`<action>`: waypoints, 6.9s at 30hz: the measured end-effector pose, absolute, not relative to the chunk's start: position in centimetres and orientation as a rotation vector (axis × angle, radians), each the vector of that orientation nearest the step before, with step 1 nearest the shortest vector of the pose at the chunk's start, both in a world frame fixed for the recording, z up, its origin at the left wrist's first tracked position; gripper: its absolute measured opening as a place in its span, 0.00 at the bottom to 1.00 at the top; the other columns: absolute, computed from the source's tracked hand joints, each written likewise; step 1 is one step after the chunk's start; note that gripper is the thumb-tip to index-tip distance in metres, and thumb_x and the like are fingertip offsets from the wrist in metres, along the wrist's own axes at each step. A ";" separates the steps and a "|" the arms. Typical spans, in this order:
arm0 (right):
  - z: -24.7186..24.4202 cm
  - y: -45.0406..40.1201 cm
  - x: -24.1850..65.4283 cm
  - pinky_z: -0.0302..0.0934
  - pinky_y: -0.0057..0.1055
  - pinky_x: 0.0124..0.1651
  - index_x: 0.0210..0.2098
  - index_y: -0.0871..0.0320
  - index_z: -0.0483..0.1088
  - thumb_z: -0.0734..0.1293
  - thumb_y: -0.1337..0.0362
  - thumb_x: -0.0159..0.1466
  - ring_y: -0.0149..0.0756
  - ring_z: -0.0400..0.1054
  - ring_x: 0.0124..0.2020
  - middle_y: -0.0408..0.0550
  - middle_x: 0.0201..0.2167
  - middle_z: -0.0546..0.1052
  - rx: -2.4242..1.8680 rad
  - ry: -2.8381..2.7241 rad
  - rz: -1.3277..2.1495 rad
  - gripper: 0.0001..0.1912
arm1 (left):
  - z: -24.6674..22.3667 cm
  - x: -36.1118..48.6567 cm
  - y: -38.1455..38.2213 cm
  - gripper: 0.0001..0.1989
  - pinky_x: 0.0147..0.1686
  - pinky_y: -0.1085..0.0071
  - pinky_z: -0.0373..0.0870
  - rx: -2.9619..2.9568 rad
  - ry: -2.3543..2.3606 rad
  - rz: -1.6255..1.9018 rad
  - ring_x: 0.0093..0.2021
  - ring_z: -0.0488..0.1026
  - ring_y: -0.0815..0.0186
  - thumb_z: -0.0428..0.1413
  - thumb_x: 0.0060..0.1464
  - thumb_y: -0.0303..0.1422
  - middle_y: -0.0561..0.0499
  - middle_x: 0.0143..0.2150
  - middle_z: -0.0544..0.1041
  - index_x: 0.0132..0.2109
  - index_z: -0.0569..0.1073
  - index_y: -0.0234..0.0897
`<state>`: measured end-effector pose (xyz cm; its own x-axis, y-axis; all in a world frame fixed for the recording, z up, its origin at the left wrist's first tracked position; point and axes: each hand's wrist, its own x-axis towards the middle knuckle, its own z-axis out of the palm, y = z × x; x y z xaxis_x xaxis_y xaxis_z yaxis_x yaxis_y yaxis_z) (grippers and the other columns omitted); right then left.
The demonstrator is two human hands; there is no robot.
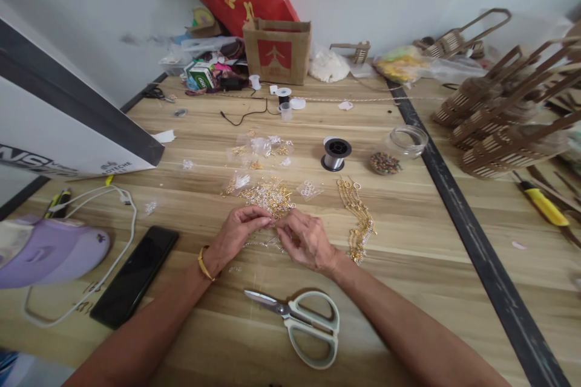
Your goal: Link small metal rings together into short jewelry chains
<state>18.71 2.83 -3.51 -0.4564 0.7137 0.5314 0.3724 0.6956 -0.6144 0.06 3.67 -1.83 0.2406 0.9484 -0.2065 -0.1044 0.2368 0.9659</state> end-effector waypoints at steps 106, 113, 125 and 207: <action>-3.1 2.5 18.4 0.60 0.28 0.28 0.34 0.57 0.67 0.61 0.69 0.63 0.32 0.65 0.27 0.46 0.27 0.71 -0.879 -2.043 0.601 0.03 | -1.5 0.3 3.4 0.08 0.36 0.72 0.69 0.982 1.049 0.940 0.31 0.73 0.68 0.64 0.40 0.30 0.51 0.28 0.78 0.31 0.77 0.32; -3.2 2.6 18.4 0.60 0.30 0.29 0.33 0.56 0.66 0.62 0.69 0.63 0.33 0.66 0.27 0.46 0.26 0.71 -0.863 -2.038 0.592 0.03 | -1.7 0.2 3.5 0.07 0.36 0.72 0.69 1.005 1.059 0.933 0.31 0.73 0.68 0.64 0.40 0.30 0.51 0.28 0.78 0.30 0.77 0.33; -3.4 2.5 18.5 0.61 0.29 0.29 0.35 0.56 0.65 0.62 0.69 0.63 0.33 0.66 0.27 0.46 0.28 0.71 -0.853 -2.057 0.591 0.02 | -1.3 0.3 3.4 0.07 0.35 0.73 0.68 1.028 1.068 0.938 0.30 0.71 0.68 0.63 0.41 0.30 0.52 0.27 0.77 0.30 0.77 0.32; -3.3 2.4 18.5 0.60 0.28 0.28 0.35 0.56 0.66 0.63 0.70 0.62 0.32 0.66 0.26 0.45 0.27 0.71 -0.809 -2.024 0.579 0.04 | -1.6 0.3 3.4 0.07 0.35 0.72 0.68 0.998 0.993 0.932 0.29 0.73 0.68 0.63 0.41 0.29 0.51 0.26 0.77 0.30 0.75 0.31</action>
